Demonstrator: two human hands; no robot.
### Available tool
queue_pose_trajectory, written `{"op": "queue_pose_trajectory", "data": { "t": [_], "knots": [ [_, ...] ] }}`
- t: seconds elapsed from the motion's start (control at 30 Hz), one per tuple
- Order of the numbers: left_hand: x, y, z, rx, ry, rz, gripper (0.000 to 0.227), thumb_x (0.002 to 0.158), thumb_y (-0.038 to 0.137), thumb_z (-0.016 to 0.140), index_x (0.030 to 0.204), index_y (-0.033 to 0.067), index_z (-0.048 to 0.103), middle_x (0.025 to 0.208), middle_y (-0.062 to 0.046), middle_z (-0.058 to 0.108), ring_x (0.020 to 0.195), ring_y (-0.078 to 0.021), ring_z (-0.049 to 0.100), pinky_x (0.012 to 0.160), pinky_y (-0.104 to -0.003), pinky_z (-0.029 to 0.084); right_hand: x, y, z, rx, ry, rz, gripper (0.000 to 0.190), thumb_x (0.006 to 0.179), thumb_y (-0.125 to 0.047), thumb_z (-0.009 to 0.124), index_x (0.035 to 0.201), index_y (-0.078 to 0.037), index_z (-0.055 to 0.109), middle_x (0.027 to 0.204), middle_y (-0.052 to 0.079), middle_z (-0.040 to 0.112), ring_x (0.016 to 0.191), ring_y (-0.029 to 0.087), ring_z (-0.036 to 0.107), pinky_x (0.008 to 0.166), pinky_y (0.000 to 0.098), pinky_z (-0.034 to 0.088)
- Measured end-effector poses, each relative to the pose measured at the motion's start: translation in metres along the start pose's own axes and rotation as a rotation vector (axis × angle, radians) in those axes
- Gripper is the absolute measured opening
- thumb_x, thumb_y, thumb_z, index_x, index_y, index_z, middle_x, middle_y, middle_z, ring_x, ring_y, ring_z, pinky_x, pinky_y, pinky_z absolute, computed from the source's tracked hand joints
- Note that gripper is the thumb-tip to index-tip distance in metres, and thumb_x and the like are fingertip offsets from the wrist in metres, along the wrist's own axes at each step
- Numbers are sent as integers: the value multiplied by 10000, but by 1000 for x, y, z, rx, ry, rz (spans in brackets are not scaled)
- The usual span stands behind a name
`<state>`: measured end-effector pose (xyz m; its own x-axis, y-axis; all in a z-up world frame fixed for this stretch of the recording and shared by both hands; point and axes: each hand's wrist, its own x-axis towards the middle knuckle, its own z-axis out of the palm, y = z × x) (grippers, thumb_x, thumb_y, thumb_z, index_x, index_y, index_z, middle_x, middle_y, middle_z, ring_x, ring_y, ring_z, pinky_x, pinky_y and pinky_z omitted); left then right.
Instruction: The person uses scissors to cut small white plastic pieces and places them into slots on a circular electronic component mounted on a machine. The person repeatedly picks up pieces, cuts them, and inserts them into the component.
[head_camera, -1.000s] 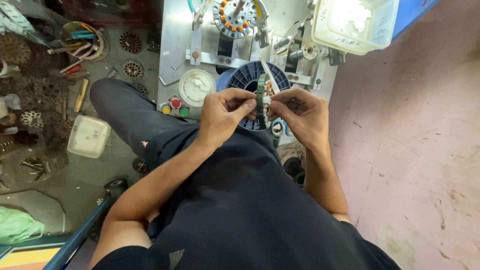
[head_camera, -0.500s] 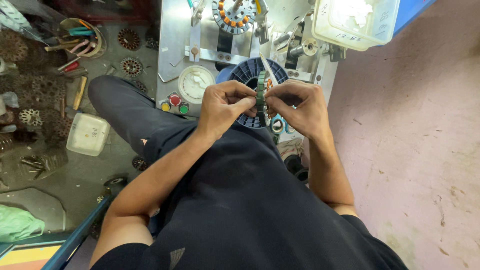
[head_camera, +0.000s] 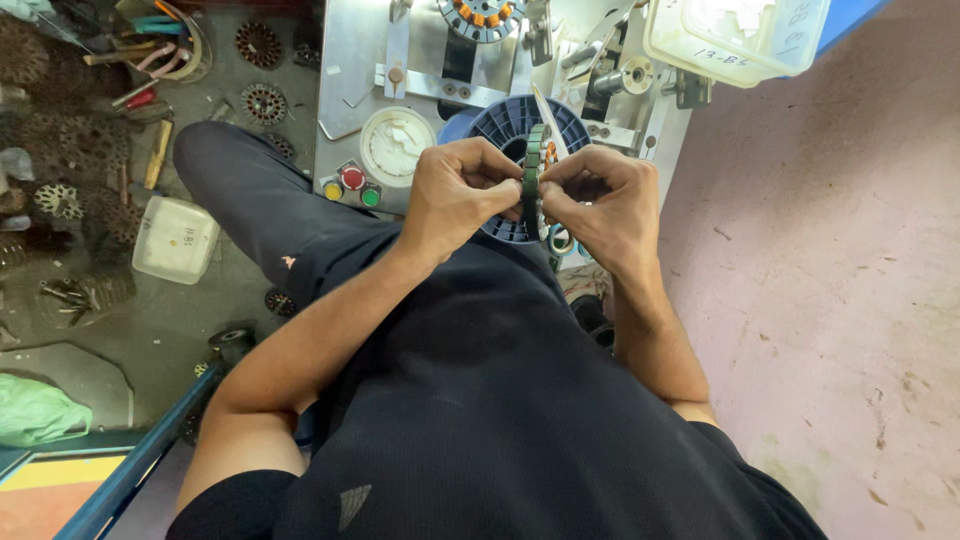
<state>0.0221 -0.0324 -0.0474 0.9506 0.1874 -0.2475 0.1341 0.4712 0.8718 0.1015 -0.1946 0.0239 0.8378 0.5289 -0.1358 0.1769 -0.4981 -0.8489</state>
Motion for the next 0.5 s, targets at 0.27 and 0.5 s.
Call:
{"op": "queue_pose_trajectory", "data": {
  "t": [0.27,0.5],
  "knots": [
    [-6,-7,-10,-48,-92,85,153,900,-21,738,1034,-41,666,936,-112,742,806,-141,750,749,-259,640,-9,30,-10,233,-54,-92,85,930,56,740,1013,37,738,924,109,745,789,116,751,690,242,624],
    [-12,-18,-13,-38,-125,122,179,985,9,722,1135,-24,629,1009,-95,717,860,-111,709,783,-250,616,68,120,-116,-465,572,-361,133,999,87,773,1041,-40,777,989,96,780,809,142,697,733,276,585]
  ]
}}
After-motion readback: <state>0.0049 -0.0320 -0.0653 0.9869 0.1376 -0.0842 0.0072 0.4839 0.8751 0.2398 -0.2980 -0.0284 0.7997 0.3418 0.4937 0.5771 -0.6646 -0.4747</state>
